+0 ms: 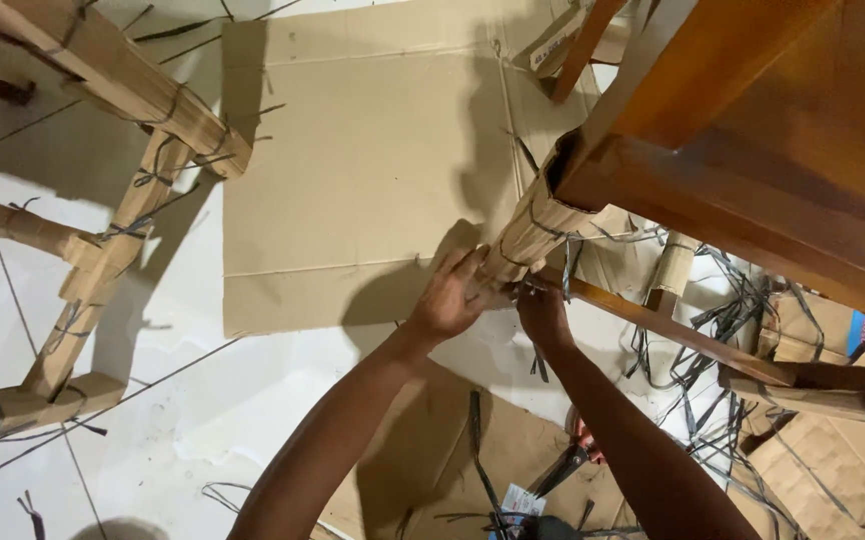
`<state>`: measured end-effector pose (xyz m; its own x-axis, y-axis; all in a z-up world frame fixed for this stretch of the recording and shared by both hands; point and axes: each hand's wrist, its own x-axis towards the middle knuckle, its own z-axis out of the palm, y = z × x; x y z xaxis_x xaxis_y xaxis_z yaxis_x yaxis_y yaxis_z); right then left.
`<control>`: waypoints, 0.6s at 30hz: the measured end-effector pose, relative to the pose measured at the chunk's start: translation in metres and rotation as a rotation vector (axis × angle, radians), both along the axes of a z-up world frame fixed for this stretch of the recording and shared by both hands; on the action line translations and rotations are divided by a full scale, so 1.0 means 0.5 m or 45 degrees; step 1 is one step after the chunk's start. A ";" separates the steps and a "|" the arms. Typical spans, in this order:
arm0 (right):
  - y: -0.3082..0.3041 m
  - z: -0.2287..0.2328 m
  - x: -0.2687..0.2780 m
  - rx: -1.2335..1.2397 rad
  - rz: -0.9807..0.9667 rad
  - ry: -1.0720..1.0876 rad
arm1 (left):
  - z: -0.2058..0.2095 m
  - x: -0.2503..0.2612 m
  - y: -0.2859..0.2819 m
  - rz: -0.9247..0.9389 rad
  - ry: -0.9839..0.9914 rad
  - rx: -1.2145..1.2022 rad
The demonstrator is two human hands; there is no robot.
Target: Wrapping wooden chair legs with cardboard and securing them with plastic ties
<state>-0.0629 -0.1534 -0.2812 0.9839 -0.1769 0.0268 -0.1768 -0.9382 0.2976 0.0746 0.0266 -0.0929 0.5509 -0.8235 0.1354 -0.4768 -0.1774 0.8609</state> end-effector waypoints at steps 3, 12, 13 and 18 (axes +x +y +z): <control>0.015 0.048 0.006 0.429 -0.101 -0.145 | -0.042 0.004 0.001 0.026 0.048 -0.005; 0.070 0.196 0.009 0.631 -0.182 -0.319 | -0.113 -0.007 -0.057 0.475 0.362 0.138; 0.074 0.197 0.000 0.630 -0.182 -0.317 | -0.122 -0.009 -0.060 0.475 0.363 0.138; 0.045 0.010 -0.029 0.606 -0.121 -0.609 | -0.128 -0.029 -0.051 0.574 0.440 0.104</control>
